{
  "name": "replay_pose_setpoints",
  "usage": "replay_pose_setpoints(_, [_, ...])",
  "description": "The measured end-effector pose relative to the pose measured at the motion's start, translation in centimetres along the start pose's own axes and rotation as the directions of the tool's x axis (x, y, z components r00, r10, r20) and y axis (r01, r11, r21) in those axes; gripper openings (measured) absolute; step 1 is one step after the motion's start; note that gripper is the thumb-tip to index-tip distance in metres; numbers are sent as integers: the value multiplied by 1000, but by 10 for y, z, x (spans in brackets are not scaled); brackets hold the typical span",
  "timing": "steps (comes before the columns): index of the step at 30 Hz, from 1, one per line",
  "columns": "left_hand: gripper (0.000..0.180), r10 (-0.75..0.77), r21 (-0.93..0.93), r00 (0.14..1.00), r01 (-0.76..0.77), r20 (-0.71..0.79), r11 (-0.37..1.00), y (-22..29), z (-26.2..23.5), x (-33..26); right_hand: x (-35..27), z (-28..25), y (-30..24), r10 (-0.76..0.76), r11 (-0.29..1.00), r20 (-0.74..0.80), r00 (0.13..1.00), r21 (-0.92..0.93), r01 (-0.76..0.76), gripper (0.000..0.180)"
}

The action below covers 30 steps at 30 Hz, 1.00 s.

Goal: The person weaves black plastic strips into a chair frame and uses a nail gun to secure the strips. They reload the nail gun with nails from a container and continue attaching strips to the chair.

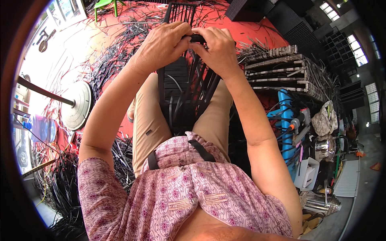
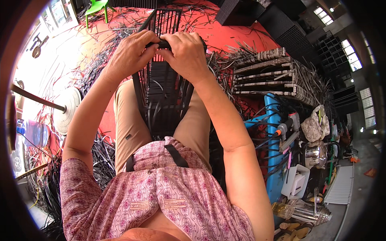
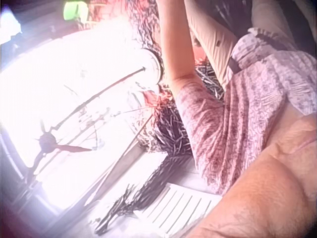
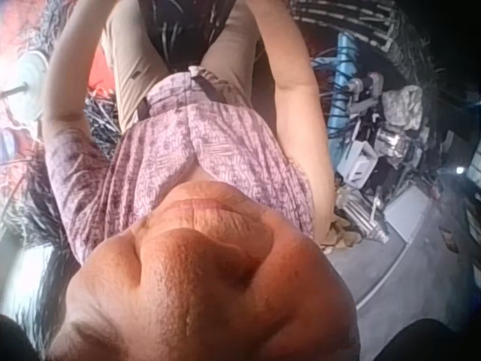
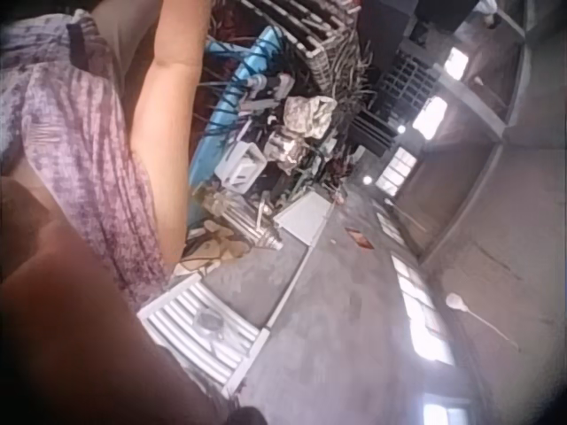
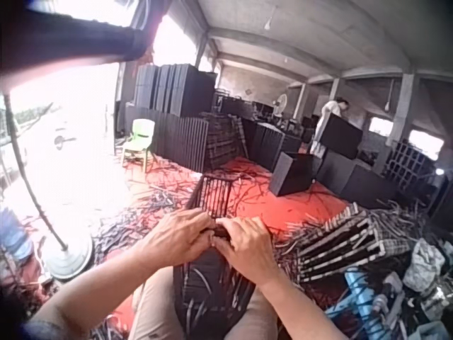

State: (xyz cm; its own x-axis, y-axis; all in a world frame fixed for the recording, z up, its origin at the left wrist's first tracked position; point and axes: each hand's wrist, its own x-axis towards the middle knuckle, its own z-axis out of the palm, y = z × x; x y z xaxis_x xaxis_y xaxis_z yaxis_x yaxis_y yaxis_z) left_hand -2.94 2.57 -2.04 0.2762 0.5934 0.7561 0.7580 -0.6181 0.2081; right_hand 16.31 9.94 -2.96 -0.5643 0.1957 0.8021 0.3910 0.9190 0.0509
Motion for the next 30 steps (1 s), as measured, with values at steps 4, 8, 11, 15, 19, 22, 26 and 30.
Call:
replay_pose_setpoints(4, [12,-15,-2,1000,15,12,1000,-1,0,0,-3,5,2,-12,1000,-38,999,-2,12,30])
replay_pose_setpoints(8, [12,-12,-22,1000,11,-9,1000,-4,3,-1,-2,6,7,-68,997,-42,997,-43,66,31])
replay_pose_setpoints(11, [12,8,8,1000,-8,-30,1000,-6,4,-4,1,4,6,-62,997,8,998,-52,62,32])
replay_pose_setpoints(15, [13,35,77,998,-31,-42,997,-3,2,-5,2,6,9,-86,996,-7,996,-14,86,34])
replay_pose_setpoints(19, [16,56,167,998,-55,0,984,-1,-3,-3,4,2,8,-78,997,29,997,-10,78,33])
replay_pose_setpoints(22, [17,29,178,1000,-29,4,984,1,-2,-3,7,-3,6,-47,999,88,995,-13,48,33])
replay_pose_setpoints(26, [18,4,208,1000,0,-22,978,1,3,-5,7,-6,4,-28,1000,100,995,-5,29,34])
replay_pose_setpoints(30, [20,-45,167,999,49,-31,985,2,4,-5,5,-2,5,-29,1000,77,997,6,28,29])
